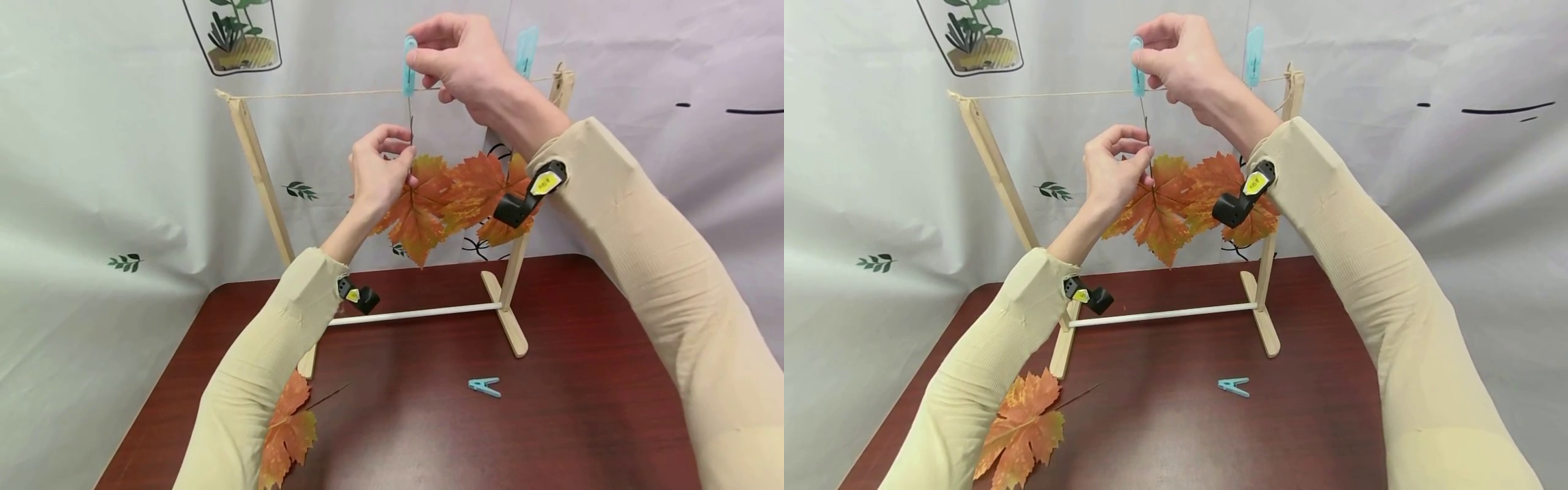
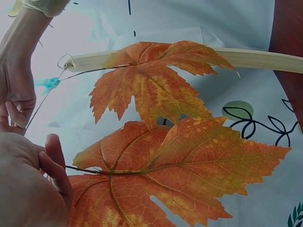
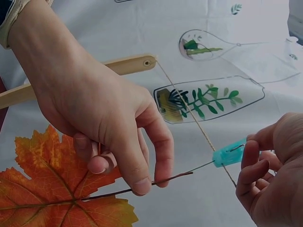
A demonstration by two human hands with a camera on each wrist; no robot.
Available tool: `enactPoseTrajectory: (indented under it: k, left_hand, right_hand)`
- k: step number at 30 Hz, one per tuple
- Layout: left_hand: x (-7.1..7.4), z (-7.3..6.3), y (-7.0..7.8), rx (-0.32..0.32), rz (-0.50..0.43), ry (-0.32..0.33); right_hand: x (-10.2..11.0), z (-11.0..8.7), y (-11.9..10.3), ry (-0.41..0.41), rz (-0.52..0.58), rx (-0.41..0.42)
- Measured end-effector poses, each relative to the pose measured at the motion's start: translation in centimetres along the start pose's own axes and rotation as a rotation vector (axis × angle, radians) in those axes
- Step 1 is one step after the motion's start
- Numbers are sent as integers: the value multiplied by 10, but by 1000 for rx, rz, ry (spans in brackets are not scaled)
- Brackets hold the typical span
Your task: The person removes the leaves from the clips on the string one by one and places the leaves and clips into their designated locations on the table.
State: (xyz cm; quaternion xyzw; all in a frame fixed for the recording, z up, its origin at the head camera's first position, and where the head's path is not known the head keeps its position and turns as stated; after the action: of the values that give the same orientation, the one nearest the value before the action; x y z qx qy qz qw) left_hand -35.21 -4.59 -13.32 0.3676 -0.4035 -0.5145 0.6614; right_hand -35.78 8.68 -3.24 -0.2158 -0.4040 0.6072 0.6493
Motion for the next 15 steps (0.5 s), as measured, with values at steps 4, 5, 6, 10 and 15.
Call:
enactPoseTrajectory:
  k: [4,5,6,10,15]
  left_hand:
    - [1,0,1,-5,0,3]
    - [1,0,1,-7,0,3]
    - [1,-1,1,-7,-2,2]
    - [0,-1,2,-11,-7,-1]
    - [0,-3,5,-27,-7,2]
  right_hand:
    - [1,1,-2,9,5,5]
    - [1,1,-2,11,7,6]
    - [1,1,-2,12,8,8]
    - [1,1,-4,16,15,14]
    - [2,1,-5,24,24,19]
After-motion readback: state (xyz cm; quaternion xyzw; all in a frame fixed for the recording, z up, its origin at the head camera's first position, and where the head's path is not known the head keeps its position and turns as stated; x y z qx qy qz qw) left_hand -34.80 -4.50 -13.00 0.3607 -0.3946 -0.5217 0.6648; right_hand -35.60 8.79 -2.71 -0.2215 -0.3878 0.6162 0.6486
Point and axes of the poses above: each hand's wrist, its own z-axis towards the middle knuckle, its own x-axis out of the back of the hand, y = z × x, the point moved 9 cm from there along z, towards the middle knuckle, and after that the axes turned 10 degrees about x, right-handed, at the moved point
